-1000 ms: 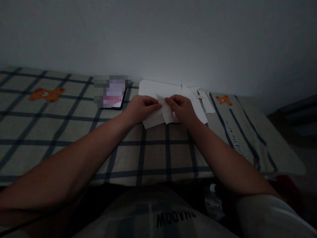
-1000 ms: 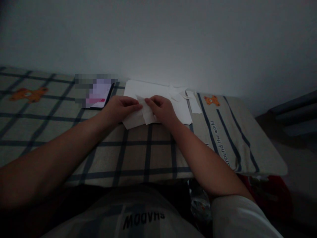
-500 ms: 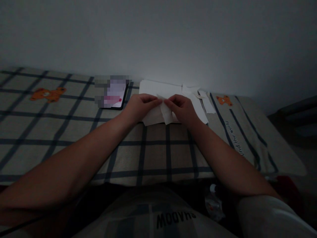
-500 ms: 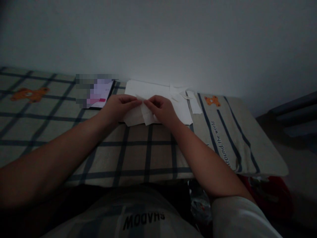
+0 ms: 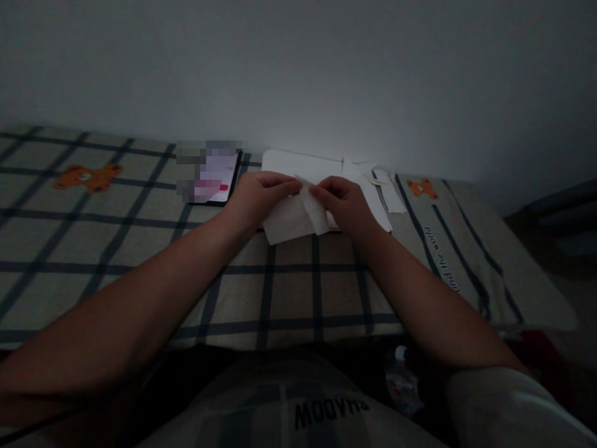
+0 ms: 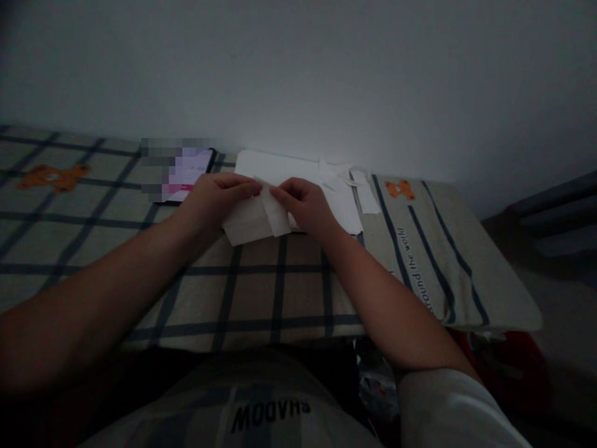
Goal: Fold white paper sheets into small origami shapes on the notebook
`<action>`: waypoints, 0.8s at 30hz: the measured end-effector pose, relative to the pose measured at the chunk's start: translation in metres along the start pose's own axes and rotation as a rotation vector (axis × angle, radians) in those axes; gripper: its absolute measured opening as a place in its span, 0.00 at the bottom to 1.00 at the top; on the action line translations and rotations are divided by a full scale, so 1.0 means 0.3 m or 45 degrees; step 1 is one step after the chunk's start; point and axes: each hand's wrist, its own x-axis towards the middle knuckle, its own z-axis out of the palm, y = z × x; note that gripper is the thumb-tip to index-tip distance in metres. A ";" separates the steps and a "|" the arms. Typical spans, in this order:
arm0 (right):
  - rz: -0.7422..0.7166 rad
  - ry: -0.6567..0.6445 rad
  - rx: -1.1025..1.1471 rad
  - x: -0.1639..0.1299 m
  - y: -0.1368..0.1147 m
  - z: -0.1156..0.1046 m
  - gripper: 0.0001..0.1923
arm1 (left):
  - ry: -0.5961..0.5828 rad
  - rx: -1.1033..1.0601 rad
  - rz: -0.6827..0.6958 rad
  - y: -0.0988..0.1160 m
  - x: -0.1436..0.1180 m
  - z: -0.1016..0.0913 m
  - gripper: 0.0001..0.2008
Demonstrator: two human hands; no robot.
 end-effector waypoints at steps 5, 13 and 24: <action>0.145 -0.092 0.088 0.001 0.002 -0.014 0.19 | -0.129 -0.012 -0.117 0.005 0.005 -0.005 0.10; 0.093 -0.212 -0.046 0.005 0.014 -0.017 0.17 | -0.163 0.136 -0.117 -0.013 0.005 0.001 0.10; 0.110 -0.297 -0.049 -0.003 0.009 -0.012 0.18 | -0.150 0.356 0.016 0.006 0.003 -0.002 0.08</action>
